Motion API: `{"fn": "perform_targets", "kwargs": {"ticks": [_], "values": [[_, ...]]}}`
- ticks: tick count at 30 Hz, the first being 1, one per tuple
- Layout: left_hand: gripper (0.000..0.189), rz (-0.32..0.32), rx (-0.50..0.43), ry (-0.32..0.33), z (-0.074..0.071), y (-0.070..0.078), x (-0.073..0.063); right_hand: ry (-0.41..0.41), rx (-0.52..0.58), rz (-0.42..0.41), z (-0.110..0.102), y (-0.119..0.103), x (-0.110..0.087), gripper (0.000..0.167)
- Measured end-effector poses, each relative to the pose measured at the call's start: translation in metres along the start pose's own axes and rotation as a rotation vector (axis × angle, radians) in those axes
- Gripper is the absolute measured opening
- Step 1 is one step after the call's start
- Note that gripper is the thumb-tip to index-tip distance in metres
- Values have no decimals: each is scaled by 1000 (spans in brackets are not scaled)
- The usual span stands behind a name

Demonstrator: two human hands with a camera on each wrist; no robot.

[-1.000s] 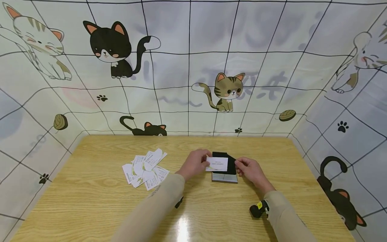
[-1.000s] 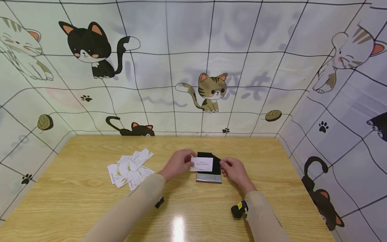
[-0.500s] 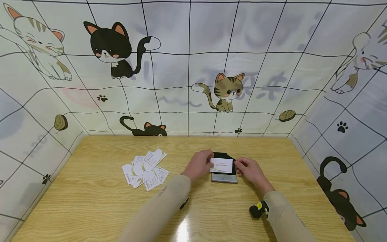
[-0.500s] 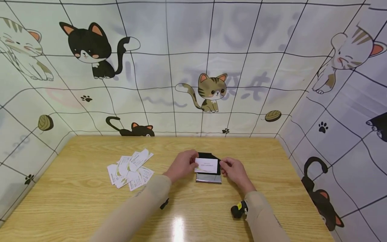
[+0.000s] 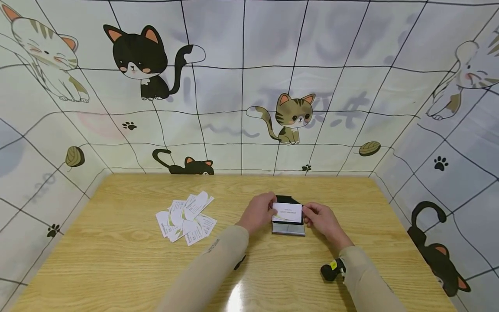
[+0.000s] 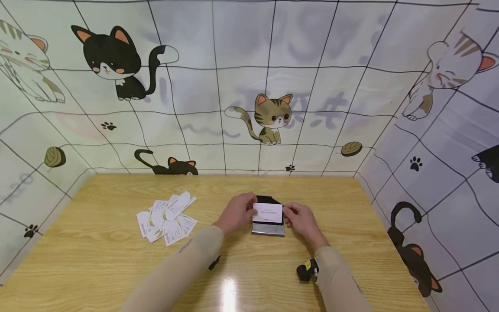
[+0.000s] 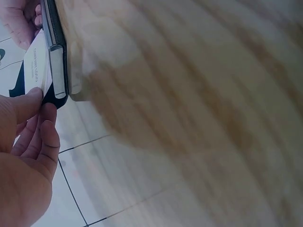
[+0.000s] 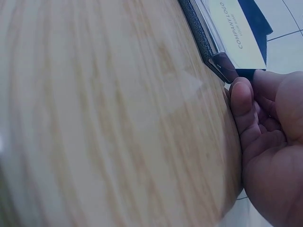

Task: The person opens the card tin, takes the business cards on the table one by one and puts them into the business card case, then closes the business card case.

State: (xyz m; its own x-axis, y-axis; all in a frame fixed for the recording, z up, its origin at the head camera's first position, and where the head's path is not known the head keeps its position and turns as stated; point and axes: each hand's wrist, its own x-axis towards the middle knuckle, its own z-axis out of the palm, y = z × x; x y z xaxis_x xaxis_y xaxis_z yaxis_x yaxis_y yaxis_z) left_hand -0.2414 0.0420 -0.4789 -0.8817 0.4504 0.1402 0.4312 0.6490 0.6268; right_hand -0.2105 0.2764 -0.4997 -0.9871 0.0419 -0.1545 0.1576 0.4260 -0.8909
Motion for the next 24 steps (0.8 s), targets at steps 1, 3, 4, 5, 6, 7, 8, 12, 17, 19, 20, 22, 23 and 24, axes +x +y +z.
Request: {"fn": "perform_targets", "kwargs": {"ticks": [1,3,4,5,6,7,8,12,17,19,20,22,23,24], "values": [[15,2,-3,3,0,0,0,0,0,0,0,0,0,21],[15,10,-16,10,-1,0,0,-2,6,-1,-1,-1,0,21],[15,16,-20,12,-1,0,0,-3,7,-2,-1,-1,1,21],[15,20,-22,11,-1,0,0,-4,8,-3,-1,-2,1,20],[15,24,-24,10,-2,0,0,-6,7,-6,-2,-2,1,20],[15,27,-22,7,-2,0,0,-7,8,-8,-2,-2,1,20],[16,29,-22,4,-2,0,0,-9,8,-11,-2,-2,1,20],[16,26,-17,-8,-2,-1,0,-13,7,-15,-2,-3,0,21],[15,11,5,-27,0,-2,-1,-7,14,-8,-1,-2,0,22],[16,5,15,-40,1,-3,-3,-6,24,-3,0,-1,-1,22],[16,2,17,-46,2,-3,-4,-8,28,-3,0,-1,-1,22],[17,-5,18,-59,2,-3,-5,-8,36,0,0,-1,-1,23],[17,-7,22,-63,2,-3,-6,-9,38,0,0,-1,-1,23],[17,-8,27,-68,3,-3,-6,-10,36,-1,0,0,-1,23]]}}
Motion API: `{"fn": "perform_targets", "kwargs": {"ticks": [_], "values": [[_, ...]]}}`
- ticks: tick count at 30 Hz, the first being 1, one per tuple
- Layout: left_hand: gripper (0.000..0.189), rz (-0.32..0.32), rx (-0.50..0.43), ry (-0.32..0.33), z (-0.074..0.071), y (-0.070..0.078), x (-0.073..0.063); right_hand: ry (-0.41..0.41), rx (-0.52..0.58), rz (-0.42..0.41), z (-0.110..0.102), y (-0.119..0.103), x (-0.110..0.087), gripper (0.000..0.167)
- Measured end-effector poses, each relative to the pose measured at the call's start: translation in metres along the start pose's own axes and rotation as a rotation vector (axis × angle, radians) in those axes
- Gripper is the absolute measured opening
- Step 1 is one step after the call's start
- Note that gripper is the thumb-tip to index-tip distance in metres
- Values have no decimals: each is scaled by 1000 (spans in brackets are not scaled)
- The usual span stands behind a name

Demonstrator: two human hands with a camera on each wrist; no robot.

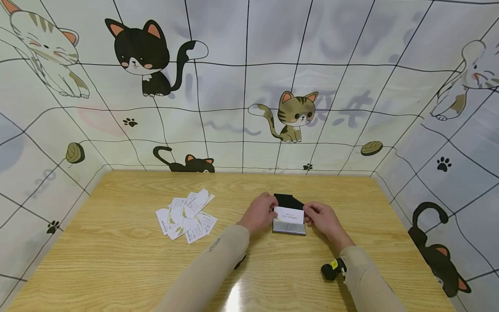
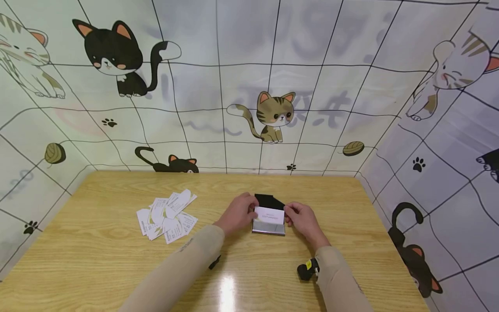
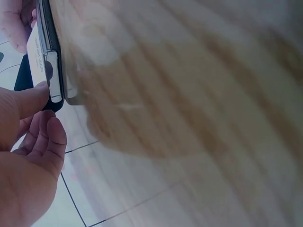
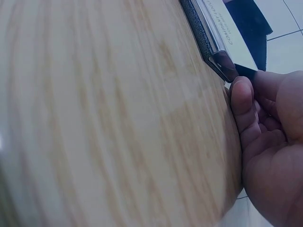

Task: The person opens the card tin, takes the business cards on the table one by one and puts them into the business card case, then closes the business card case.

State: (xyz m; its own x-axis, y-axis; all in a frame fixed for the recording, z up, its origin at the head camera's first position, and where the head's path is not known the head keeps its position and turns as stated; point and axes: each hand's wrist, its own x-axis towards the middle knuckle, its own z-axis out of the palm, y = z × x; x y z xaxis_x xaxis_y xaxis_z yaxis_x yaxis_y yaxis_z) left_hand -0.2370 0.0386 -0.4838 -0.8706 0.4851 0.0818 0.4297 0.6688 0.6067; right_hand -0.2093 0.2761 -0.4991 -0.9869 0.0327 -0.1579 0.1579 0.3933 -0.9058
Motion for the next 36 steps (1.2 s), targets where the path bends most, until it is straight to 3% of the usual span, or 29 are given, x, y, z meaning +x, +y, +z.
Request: {"fn": "perform_targets", "kwargs": {"ticks": [11,28,36], "values": [[9,-32,43,-63,0,3,0,0,-14,-18,1,1,0,21],[5,14,45,-68,0,2,-2,-10,-12,-40,1,1,0,22],[9,6,67,-90,-1,3,-2,-7,-27,-36,0,0,0,22]]}}
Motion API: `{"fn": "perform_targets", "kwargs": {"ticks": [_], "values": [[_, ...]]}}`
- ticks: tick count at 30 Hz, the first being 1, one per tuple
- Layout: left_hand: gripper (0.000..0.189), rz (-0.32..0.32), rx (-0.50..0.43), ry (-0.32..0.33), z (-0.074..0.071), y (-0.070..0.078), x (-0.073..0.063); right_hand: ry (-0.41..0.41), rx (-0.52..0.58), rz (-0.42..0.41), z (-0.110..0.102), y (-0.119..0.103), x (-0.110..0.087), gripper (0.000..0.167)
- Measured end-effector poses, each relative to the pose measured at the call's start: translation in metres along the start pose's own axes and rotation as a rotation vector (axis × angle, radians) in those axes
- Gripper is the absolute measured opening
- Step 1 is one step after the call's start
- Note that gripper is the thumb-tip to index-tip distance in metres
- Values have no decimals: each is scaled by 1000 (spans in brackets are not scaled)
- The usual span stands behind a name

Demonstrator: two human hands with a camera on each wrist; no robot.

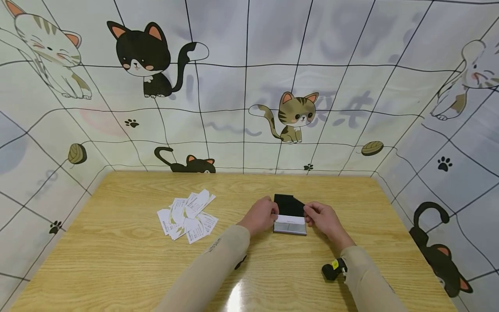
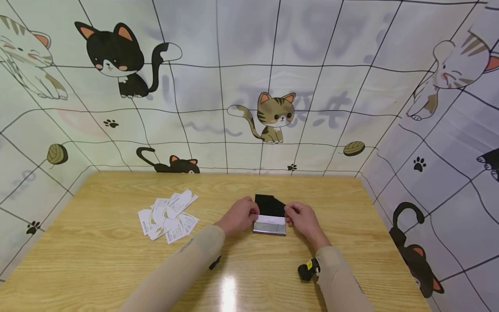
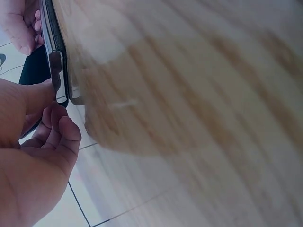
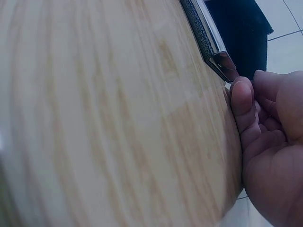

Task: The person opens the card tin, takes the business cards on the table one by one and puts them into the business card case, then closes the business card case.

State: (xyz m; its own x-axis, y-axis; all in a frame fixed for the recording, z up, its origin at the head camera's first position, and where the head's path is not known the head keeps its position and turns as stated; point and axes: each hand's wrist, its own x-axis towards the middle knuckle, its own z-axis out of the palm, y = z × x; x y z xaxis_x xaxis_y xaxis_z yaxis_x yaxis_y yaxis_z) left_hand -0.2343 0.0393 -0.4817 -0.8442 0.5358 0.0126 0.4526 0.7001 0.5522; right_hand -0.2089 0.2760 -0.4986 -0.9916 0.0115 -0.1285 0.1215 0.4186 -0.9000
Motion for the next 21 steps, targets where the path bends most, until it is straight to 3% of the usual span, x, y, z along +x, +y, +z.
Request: {"fn": "perform_targets", "kwargs": {"ticks": [5,11,17,21], "values": [[11,-5,1,-10,-2,3,-1,2,-8,6,0,0,1,22],[13,-19,-72,3,-11,2,-6,2,-8,7,0,1,1,22],[13,10,-84,65,-24,-13,-15,4,-7,4,0,1,1,22],[15,-6,-90,114,-35,-29,-24,6,-15,3,0,0,0,23]]}}
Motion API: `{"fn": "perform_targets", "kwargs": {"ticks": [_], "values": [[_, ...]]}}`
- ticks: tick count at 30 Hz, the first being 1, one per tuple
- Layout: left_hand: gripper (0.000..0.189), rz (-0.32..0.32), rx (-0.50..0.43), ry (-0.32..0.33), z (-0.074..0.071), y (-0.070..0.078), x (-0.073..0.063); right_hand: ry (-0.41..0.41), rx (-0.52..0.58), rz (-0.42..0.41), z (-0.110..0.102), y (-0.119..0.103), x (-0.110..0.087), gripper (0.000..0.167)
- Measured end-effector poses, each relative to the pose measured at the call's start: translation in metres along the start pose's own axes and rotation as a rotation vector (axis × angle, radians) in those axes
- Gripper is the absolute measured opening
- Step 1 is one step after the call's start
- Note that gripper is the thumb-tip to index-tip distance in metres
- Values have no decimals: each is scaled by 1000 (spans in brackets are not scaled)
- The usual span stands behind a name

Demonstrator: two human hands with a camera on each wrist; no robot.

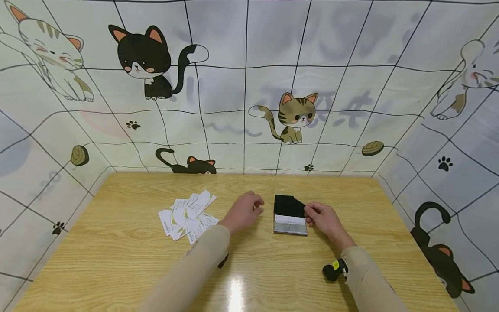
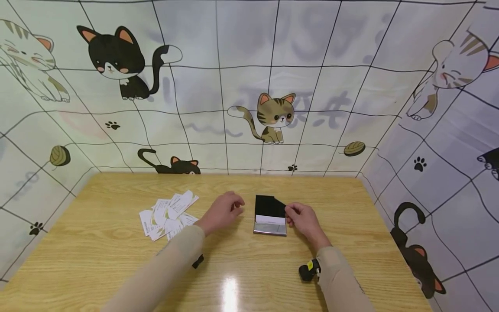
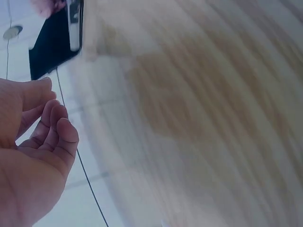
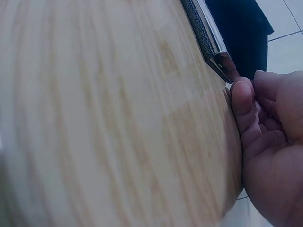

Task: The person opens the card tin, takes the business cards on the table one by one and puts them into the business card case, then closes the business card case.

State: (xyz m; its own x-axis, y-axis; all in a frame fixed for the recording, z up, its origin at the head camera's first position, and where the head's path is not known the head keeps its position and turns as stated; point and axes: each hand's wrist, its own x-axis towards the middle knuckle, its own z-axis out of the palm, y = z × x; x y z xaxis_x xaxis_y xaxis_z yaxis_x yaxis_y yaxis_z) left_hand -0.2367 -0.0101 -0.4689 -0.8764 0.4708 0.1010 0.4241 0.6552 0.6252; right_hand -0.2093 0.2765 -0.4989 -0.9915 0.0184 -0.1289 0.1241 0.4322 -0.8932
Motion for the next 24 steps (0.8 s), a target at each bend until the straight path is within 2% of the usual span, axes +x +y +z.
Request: {"fn": "perform_targets", "kwargs": {"ticks": [7,18,24], "values": [[16,-99,-31,67,-29,-31,-24,-11,6,1,2,1,0,24],[23,-215,61,150,-71,-89,-64,-17,-15,-9,0,1,1,23],[31,-314,104,182,-85,-102,-79,-15,-18,1,0,0,1,23]]}}
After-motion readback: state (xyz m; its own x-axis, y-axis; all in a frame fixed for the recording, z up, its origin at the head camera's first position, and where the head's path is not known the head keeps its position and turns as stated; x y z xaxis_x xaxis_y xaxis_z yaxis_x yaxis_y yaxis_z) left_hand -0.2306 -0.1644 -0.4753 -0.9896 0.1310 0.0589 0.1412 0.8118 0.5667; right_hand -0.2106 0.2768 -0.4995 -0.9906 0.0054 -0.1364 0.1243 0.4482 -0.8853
